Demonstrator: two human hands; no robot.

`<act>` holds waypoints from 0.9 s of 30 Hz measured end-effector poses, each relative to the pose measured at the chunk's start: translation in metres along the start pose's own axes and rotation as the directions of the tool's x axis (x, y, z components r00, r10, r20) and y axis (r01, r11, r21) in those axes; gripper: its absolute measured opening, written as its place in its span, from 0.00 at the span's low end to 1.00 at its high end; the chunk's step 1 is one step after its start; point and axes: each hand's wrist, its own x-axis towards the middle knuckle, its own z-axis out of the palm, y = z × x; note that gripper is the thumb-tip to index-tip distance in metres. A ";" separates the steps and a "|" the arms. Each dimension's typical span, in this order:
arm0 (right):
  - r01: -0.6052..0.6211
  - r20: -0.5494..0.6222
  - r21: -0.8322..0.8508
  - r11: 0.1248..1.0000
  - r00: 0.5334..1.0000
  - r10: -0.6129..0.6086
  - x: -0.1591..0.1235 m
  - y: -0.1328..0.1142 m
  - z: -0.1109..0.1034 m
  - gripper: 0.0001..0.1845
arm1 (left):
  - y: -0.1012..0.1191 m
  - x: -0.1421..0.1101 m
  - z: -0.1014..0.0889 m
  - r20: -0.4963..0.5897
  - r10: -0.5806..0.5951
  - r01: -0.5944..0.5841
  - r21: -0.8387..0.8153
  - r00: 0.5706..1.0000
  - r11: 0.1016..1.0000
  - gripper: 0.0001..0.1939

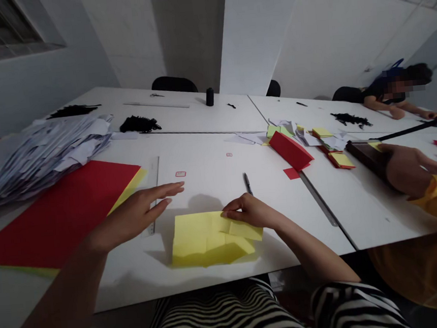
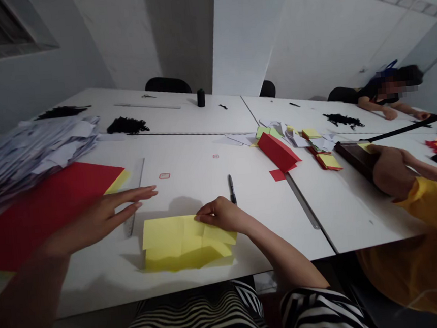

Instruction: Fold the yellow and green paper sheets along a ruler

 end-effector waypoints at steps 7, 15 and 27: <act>0.031 -0.056 -0.145 0.989 0.998 -0.040 0.002 -0.006 0.007 0.12 | 0.048 0.023 0.036 0.175 0.066 -0.102 0.204 0.982 0.974 0.15; -0.023 -0.101 -0.318 0.948 0.995 -0.010 0.001 -0.012 0.010 0.13 | 0.065 0.038 0.055 0.220 0.071 -0.137 0.302 0.973 0.943 0.11; -0.051 -0.130 -0.263 0.963 0.991 0.016 0.000 -0.006 0.004 0.11 | 0.052 0.032 0.045 0.141 0.010 -0.049 0.279 0.990 0.959 0.08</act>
